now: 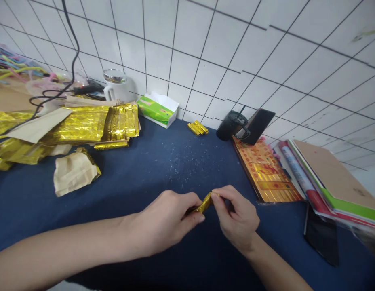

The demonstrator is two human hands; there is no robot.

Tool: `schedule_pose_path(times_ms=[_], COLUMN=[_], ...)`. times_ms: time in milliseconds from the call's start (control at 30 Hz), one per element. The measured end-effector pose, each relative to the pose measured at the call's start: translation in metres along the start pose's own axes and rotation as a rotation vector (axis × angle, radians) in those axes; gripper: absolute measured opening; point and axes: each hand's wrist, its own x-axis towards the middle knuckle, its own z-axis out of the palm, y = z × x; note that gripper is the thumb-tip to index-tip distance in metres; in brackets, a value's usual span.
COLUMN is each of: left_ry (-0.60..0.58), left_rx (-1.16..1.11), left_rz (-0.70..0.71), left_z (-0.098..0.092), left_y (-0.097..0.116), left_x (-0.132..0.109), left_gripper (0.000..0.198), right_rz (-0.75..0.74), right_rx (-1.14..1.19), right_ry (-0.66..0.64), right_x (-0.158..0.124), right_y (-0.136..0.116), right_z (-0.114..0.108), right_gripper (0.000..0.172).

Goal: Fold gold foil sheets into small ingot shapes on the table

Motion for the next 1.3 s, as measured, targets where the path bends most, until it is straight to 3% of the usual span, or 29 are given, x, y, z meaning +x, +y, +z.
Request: schedule_pose_path(times_ms=[233, 367, 533, 733, 967, 1300], left_ry=[0.062, 0.155, 0.211, 0.201, 0.086, 0.027], left_rx=[-0.046, 0.178, 0.587, 1.035, 1.124, 1.093], left_rz=[0.087, 0.279, 0.525, 0.826, 0.786, 0.654], left_z=[-0.014, -0.018, -0.01, -0.001, 0.0, -0.001], left_y=[-0.016, -0.037, -0.072, -0.098, -0.095, -0.093], left_x=[0.019, 0.041, 0.078, 0.095, 0.082, 0.079], left_gripper=[0.019, 0.022, 0.027, 0.028, 0.022, 0.024], right_rz=[0.093, 0.038, -0.19, -0.463, -0.526, -0.416], right_rx=[0.16, 0.134, -0.085, -0.318, -0.392, -0.453], right_ry=[0.016, 0.012, 0.013, -0.205, -0.39, -0.435], right_x=[0.004, 0.009, 0.01, -0.003, -0.004, -0.009], right_y=[0.006, 0.022, 0.066, 0.094, 0.087, 0.08], right_z=[-0.002, 0.001, 0.01, 0.019, 0.018, 0.018], right_gripper=[0.012, 0.01, 0.01, 0.017, 0.019, 0.023])
